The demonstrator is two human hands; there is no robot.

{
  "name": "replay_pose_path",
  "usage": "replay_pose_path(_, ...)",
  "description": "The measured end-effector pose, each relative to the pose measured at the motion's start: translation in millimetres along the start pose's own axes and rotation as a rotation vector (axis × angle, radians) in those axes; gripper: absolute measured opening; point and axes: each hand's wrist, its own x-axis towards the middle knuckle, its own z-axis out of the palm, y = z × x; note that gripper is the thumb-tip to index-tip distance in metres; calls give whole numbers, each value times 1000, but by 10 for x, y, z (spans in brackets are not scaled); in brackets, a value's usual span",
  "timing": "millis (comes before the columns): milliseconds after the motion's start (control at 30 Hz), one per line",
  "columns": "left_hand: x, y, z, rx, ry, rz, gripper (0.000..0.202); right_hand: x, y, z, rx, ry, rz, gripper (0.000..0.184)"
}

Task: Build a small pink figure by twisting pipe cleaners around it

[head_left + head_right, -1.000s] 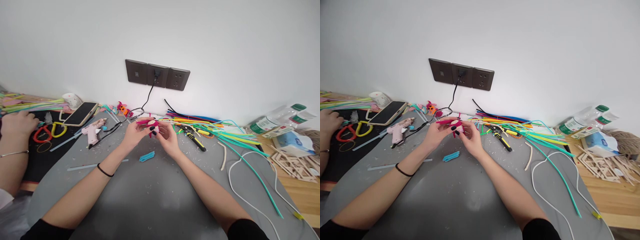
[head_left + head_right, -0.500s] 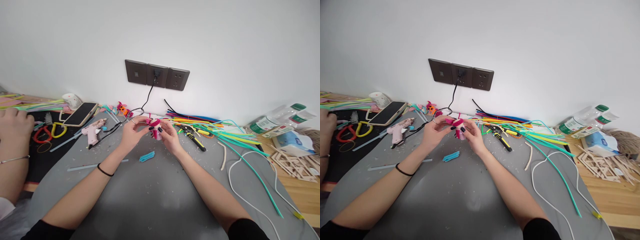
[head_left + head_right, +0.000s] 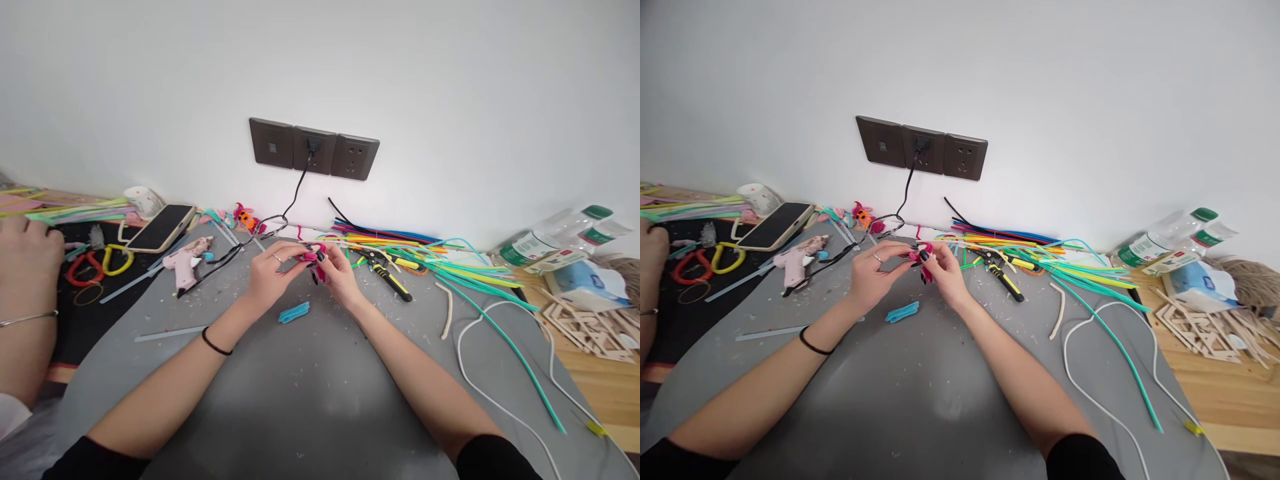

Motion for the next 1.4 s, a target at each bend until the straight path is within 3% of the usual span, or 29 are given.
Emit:
replay_pose_path(233, 4, -22, 2, -20, 45, 27, 17, -3, 3, -16, 66, -33, 67, 44)
replay_pose_path(633, 24, -1, -14, -78, 55, -17, 15, -11, 0, -7, 89, -49, 75, 49)
replay_pose_path(867, 63, -64, -56, -246, -45, -91, 10, -20, -39, 6, 57, -60, 53, 48)
replay_pose_path(1000, 99, -103, -107, -299, -112, -34, 10, -32, -75, 4, 20, -87, 18, 42)
replay_pose_path(1233, 112, -50, -136, -207, -149, 113, 6, -15, -52, -4, -81, -78, -59, 37)
replay_pose_path(1400, 106, -9, -132, -125, -145, 115, 10, -20, -29, -2, -127, -81, -116, 30)
